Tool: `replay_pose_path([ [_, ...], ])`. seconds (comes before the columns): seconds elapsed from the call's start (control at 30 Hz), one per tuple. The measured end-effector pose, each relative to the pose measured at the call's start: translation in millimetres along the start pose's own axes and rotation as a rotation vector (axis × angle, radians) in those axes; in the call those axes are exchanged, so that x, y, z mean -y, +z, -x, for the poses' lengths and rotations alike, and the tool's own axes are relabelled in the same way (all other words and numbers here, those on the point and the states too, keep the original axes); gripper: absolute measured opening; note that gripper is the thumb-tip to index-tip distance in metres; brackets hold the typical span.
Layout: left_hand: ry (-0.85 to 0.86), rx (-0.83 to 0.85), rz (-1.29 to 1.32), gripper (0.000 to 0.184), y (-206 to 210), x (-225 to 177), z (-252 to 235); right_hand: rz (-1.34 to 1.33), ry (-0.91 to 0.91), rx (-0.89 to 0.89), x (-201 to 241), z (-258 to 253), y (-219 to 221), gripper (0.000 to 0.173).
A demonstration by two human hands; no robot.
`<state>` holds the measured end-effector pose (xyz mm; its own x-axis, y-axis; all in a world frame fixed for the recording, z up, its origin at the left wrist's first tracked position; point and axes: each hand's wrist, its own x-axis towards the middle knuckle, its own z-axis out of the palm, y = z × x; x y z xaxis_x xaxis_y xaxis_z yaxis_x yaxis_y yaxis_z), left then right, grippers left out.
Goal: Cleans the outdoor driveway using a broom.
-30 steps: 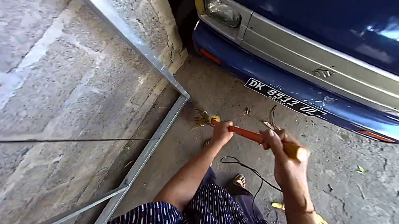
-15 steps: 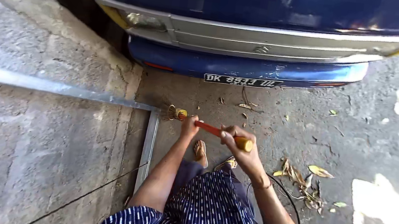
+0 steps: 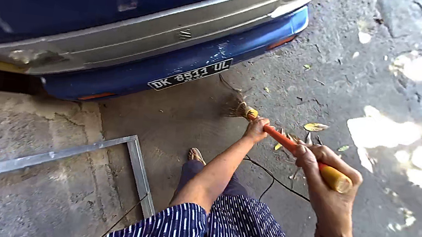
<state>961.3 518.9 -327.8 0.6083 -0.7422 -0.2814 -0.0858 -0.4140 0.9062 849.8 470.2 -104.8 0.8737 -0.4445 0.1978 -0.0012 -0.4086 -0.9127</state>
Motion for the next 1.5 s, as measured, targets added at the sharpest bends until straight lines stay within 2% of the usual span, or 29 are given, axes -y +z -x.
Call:
replay_pose_path([
  [0.17, 0.097, 0.216, 0.072, 0.026, 89, -40, -17, 0.125, 0.0, -0.098, -6, 24, -38, 0.025],
  [0.3, 0.139, 0.329, 0.069, 0.028, 121, -81, 1, 0.159, -0.043, -0.191, 3, 35, -61, 0.029],
  [0.4, 0.157, 0.298, -0.02, 0.026, 113, -112, 31, 0.035, -0.075, -0.25, 34, 39, -96, 0.027],
  [0.5, 0.069, 0.226, -0.114, 0.027, 80, -121, 62, -0.166, -0.096, -0.239, 45, 43, -117, 0.027],
  [0.63, -0.155, 0.107, -0.265, 0.024, 47, -79, 71, -0.347, 0.051, -0.183, -2, 37, -105, 0.023],
  [0.7, -0.22, 0.061, -0.288, 0.024, 44, -52, 65, -0.383, 0.114, -0.134, -28, 37, -92, 0.021],
  [0.8, -0.116, -0.013, -0.189, 0.029, 64, -36, 46, -0.323, 0.061, -0.104, -32, 39, -84, 0.024],
  [0.9, -0.003, 0.039, -0.039, 0.028, 97, -55, 26, -0.154, 0.0, -0.137, -18, 42, -91, 0.029],
  [1.0, 0.047, 0.086, -0.045, 0.028, 112, -89, 6, -0.075, -0.06, -0.197, -4, 35, -109, 0.031],
  [1.1, 0.134, -0.003, -0.159, 0.031, 118, -89, 2, -0.149, -0.107, -0.241, 14, 27, -138, 0.028],
  [1.2, 0.139, -0.148, -0.271, 0.033, 90, -77, 21, -0.303, -0.1, -0.202, 14, 15, -144, 0.027],
  [1.3, -0.061, -0.183, -0.292, 0.027, 23, -85, 51, -0.454, 0.01, -0.068, -13, -15, -110, 0.027],
  [1.37, -0.221, -0.215, -0.366, 0.022, -12, -53, 60, -0.56, 0.089, 0.071, -44, -35, -71, 0.027],
  [1.5, -0.536, -0.21, -0.481, 0.028, -72, 46, 68, -0.635, 0.123, 0.408, -119, -58, 18, 0.023],
])
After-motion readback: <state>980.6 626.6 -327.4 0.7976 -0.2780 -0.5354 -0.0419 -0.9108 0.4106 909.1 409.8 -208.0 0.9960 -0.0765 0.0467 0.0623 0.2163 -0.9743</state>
